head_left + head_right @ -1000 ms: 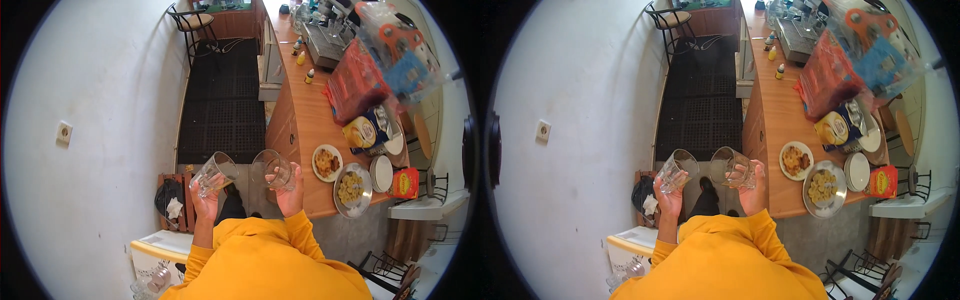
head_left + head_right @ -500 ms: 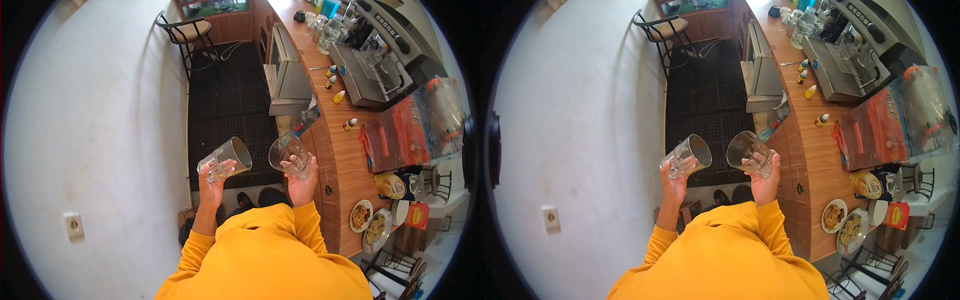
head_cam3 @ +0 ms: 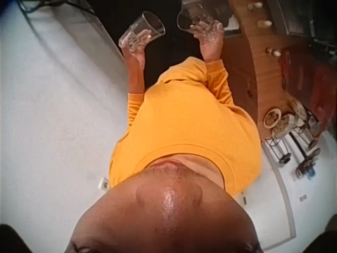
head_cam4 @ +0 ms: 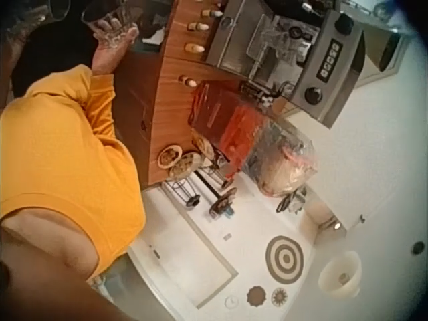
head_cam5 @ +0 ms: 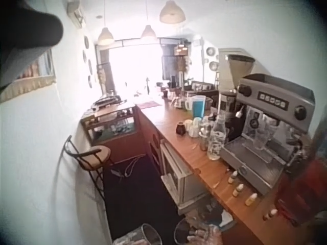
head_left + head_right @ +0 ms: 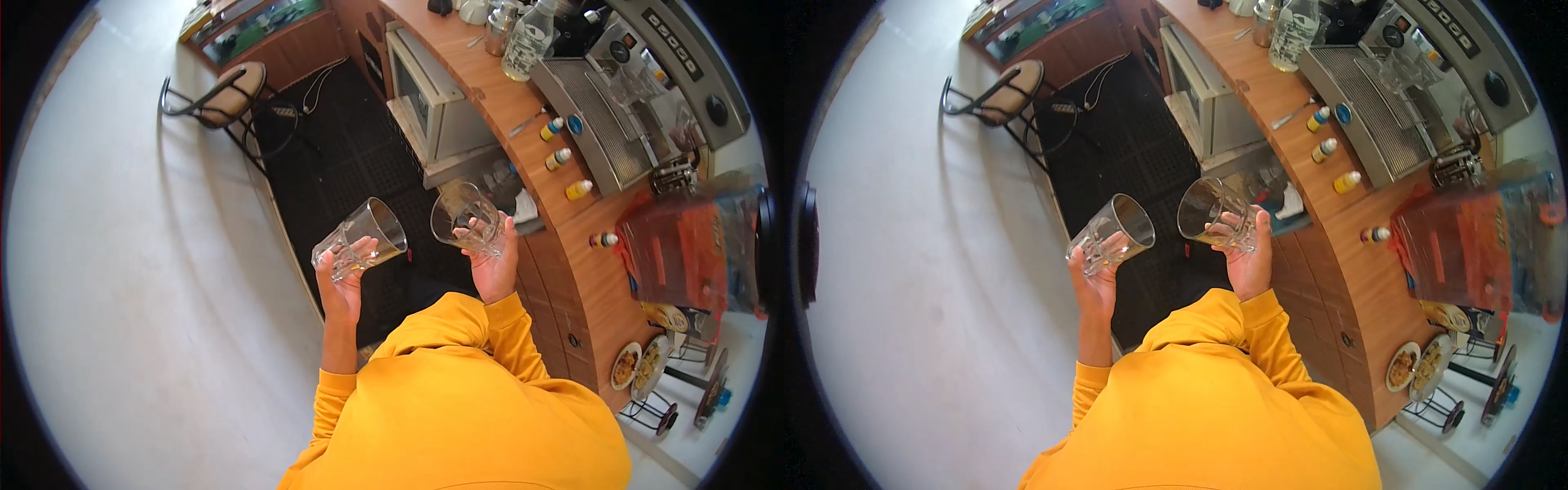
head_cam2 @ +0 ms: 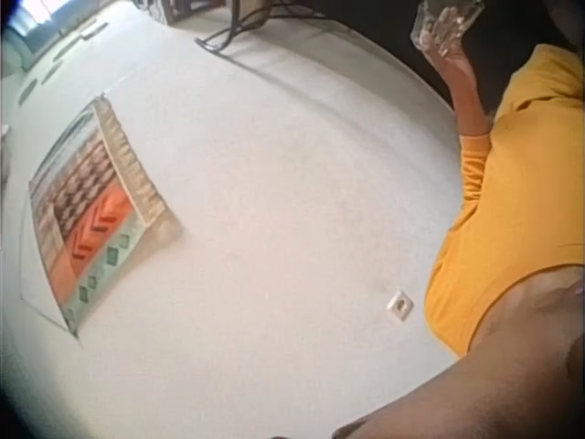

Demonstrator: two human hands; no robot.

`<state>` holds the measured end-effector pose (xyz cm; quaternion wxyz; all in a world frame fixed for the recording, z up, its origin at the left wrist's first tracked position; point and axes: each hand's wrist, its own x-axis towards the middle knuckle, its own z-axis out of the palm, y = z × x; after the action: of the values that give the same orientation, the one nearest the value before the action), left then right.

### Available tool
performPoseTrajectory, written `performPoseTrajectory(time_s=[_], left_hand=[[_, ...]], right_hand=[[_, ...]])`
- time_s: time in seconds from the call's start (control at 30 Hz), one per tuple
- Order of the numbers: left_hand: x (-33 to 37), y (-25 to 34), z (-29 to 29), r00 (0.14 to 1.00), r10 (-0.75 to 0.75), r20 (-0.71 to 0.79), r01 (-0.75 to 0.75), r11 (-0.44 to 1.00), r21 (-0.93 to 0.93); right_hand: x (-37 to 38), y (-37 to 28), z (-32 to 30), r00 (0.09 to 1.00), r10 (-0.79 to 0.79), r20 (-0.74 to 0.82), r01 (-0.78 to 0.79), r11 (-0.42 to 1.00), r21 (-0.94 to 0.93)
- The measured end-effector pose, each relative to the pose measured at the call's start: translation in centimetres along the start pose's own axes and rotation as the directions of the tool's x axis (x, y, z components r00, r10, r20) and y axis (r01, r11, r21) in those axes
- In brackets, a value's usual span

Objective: Cleaning and wiping glass cups with a cloth in a cafe environment.

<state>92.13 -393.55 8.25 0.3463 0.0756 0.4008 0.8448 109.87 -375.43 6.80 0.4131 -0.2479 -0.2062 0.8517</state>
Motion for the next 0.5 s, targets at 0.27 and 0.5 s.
performPoseTrajectory(time_s=[0.27, 0.5], left_hand=[[18.8, 4.2, 1.6, 0.987, -0.098, 0.127, 0.092, 0.994, 0.055], [33.7, 6.0, 3.5, 0.946, -0.202, 0.254, 0.201, 0.979, 0.031]], right_hand=[[13.0, 2.1, 6.6, 0.986, -0.111, -0.124, 0.112, 0.994, 0.003], [21.6, 2.9, 12.9, 0.943, -0.291, -0.161, 0.281, 0.956, -0.085]])
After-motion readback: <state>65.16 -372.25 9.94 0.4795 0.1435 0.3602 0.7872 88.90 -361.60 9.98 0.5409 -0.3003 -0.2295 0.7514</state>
